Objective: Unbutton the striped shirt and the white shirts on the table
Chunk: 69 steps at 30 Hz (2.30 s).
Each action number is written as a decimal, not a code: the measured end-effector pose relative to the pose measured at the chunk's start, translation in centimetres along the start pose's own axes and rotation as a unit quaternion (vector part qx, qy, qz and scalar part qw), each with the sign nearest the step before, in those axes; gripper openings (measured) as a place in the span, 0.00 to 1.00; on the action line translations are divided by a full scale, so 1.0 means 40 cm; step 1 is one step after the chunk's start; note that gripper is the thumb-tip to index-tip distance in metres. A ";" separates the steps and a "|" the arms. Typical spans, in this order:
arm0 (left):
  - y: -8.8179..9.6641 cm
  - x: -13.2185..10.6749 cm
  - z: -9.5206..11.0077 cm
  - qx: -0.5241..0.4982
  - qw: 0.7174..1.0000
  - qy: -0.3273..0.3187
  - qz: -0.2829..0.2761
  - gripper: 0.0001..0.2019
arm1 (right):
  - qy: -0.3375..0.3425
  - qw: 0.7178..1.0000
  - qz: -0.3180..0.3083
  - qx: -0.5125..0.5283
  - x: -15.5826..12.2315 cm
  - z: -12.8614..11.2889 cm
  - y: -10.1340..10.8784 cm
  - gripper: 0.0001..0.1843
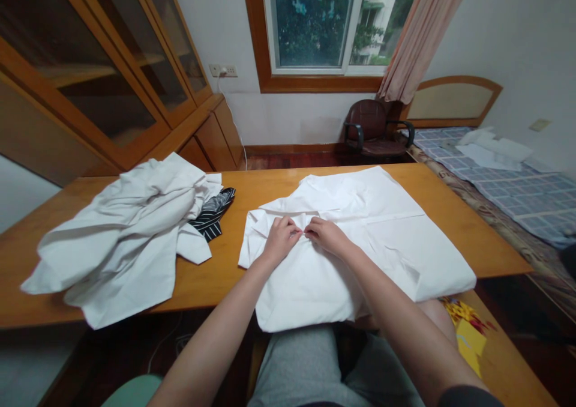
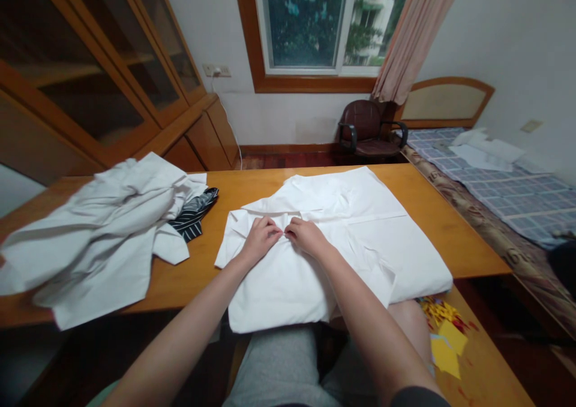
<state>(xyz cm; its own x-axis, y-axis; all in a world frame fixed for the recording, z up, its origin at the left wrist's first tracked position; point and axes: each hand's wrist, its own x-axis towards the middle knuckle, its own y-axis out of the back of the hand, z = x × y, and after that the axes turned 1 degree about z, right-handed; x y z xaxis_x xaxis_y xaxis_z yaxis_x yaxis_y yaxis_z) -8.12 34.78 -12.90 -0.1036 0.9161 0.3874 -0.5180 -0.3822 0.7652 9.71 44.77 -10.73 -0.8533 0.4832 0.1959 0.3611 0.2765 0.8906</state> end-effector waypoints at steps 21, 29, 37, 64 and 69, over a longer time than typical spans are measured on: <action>0.021 0.054 0.002 0.043 0.991 -0.066 -0.104 0.05 | -0.062 0.978 -0.009 0.201 0.036 0.038 -0.024 0.03; -0.008 0.045 -0.037 -0.054 0.995 -0.040 -0.078 0.03 | -0.114 0.977 0.023 0.180 0.042 0.044 -0.061 0.02; -0.006 0.048 -0.033 -0.091 0.993 -0.005 -0.077 0.04 | -0.162 0.975 -0.001 0.155 0.050 0.040 -0.051 0.02; 0.001 0.041 -0.029 -0.088 0.992 0.017 -0.094 0.02 | -0.185 0.969 0.129 0.104 0.002 -0.012 -0.058 0.04; 0.014 0.047 -0.018 -0.098 0.989 0.021 -0.112 0.02 | -0.182 0.972 0.124 0.088 -0.002 -0.014 -0.055 0.06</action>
<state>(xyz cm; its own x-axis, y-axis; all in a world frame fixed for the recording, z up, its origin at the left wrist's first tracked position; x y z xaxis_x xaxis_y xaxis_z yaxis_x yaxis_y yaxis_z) -9.23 36.38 -12.12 -0.0016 0.9808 0.1950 -0.6860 -0.1430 0.7134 8.76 43.65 -12.49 -0.5542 0.8056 0.2095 0.6248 0.2363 0.7442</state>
